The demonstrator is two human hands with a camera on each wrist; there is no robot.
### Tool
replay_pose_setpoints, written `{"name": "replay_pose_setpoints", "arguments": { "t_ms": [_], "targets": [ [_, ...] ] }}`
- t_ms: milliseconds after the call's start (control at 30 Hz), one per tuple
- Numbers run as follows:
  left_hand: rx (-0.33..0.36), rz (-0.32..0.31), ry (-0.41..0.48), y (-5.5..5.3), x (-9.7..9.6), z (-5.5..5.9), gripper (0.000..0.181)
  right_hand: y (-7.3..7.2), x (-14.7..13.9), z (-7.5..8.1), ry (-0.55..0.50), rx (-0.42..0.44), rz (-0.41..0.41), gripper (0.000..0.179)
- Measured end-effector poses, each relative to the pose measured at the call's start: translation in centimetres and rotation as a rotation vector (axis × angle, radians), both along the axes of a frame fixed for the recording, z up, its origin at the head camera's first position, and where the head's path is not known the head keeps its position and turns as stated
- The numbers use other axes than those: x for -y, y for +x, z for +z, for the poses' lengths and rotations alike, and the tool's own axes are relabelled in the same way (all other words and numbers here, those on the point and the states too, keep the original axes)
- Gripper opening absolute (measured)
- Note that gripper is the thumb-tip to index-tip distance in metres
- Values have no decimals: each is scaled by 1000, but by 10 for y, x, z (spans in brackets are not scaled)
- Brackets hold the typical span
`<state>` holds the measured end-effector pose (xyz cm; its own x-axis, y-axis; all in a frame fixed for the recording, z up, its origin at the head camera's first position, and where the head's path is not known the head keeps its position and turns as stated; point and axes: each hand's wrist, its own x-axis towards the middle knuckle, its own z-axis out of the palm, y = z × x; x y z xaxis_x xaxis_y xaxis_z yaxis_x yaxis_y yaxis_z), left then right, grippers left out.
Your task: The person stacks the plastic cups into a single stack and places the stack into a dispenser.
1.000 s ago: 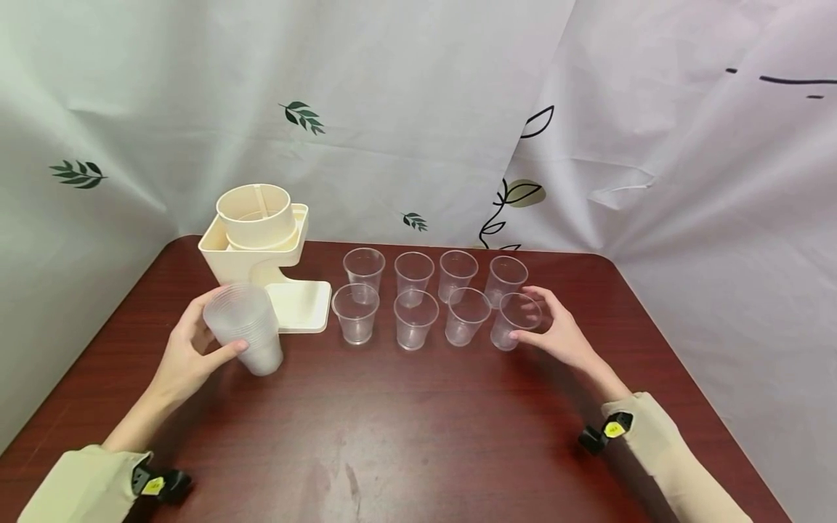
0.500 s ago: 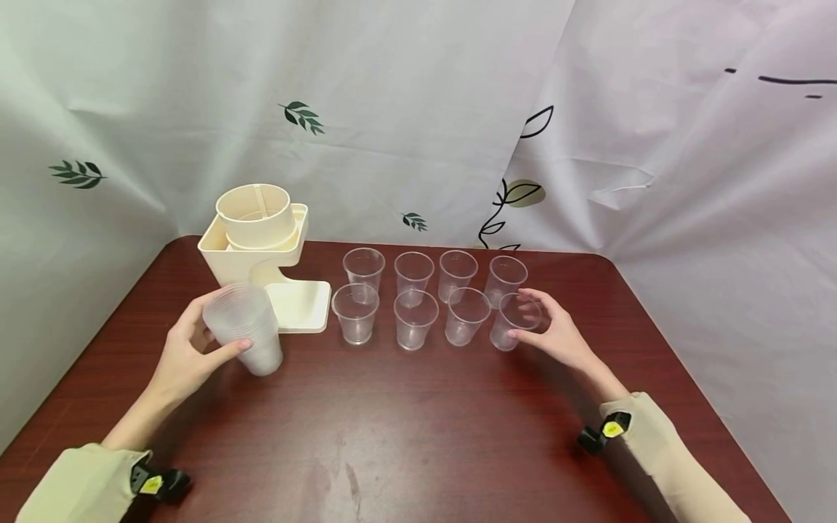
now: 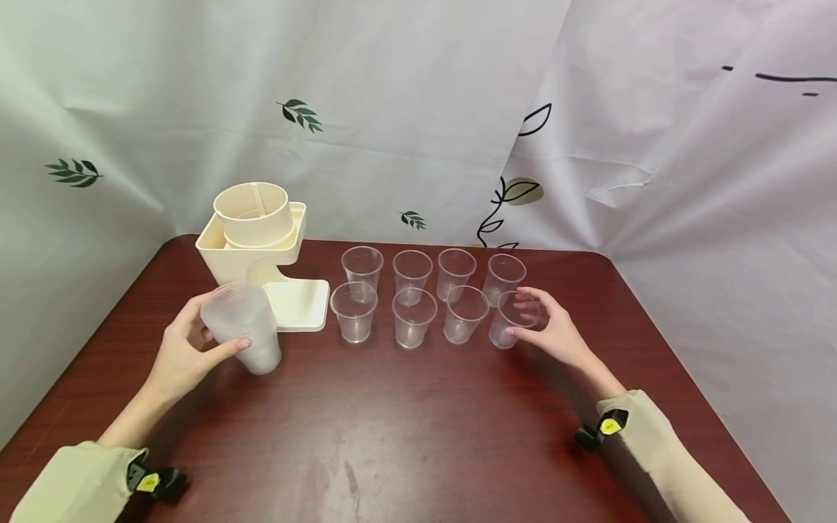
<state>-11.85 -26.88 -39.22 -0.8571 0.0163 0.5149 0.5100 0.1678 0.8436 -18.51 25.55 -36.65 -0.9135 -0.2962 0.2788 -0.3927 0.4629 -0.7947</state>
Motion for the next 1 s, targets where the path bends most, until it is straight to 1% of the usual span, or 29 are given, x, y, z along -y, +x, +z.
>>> {"name": "replay_pose_setpoints", "arguments": {
  "t_ms": [333,467,633,1000],
  "targets": [
    [1,11,-22,-1,1,0,79,-1,3,3,3,-23,-13,70],
    [3,13,-26,-1,1,0,79,-1,3,8,6,-36,-35,69],
    [3,-3,-8,-2,1,-1,79,-1,3,15,5,-46,-59,68],
    [-12,-28,25,-1,0,-1,77,-1,7,30,27,-132,-73,66]
  ]
}}
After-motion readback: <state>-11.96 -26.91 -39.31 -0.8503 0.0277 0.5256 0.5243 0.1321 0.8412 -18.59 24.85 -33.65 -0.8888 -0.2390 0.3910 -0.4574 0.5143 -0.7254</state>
